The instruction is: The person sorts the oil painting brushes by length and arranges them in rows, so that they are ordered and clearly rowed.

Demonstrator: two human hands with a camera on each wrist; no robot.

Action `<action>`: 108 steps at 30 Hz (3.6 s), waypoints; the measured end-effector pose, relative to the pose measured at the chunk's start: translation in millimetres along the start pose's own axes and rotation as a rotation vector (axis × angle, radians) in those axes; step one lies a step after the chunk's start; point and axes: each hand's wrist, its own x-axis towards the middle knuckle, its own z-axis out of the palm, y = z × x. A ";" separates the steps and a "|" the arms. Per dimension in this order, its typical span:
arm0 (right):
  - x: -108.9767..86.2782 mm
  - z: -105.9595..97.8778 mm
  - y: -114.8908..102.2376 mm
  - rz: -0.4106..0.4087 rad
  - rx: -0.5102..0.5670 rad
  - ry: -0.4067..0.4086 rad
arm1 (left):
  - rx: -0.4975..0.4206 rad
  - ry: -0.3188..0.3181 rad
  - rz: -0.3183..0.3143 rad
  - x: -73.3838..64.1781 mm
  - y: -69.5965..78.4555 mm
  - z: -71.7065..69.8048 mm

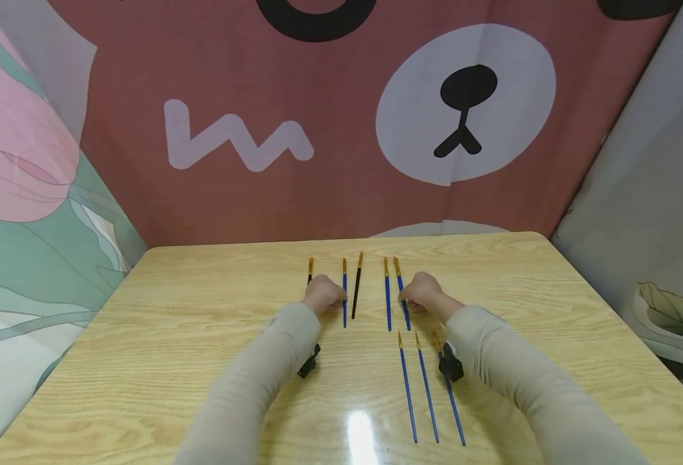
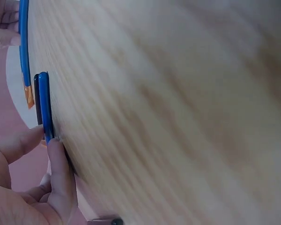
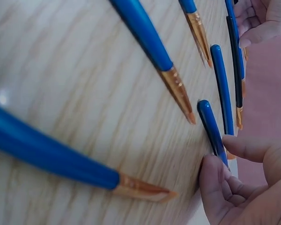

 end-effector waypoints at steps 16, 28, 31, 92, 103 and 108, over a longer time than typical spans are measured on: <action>-0.4 -5.5 -6.5 0.013 -0.024 0.011 | 0.107 0.055 0.043 -9.7 5.8 -2.8; 8.9 -11.7 3.2 0.059 0.185 -0.044 | -0.088 0.020 0.008 -3.3 -2.0 -3.9; 9.4 -15.5 6.8 0.056 0.213 -0.052 | -0.105 0.009 -0.005 -3.3 -2.5 -3.0; 14.6 -44.4 39.9 0.098 0.116 0.024 | -0.249 -0.081 -0.014 -2.4 -7.3 -6.1; 17.1 -43.8 46.0 0.085 0.140 0.009 | -0.280 -0.138 -0.056 3.9 -8.7 -6.3; 19.3 -44.2 49.4 0.076 0.142 0.013 | -0.274 -0.160 -0.033 4.2 -6.4 -7.6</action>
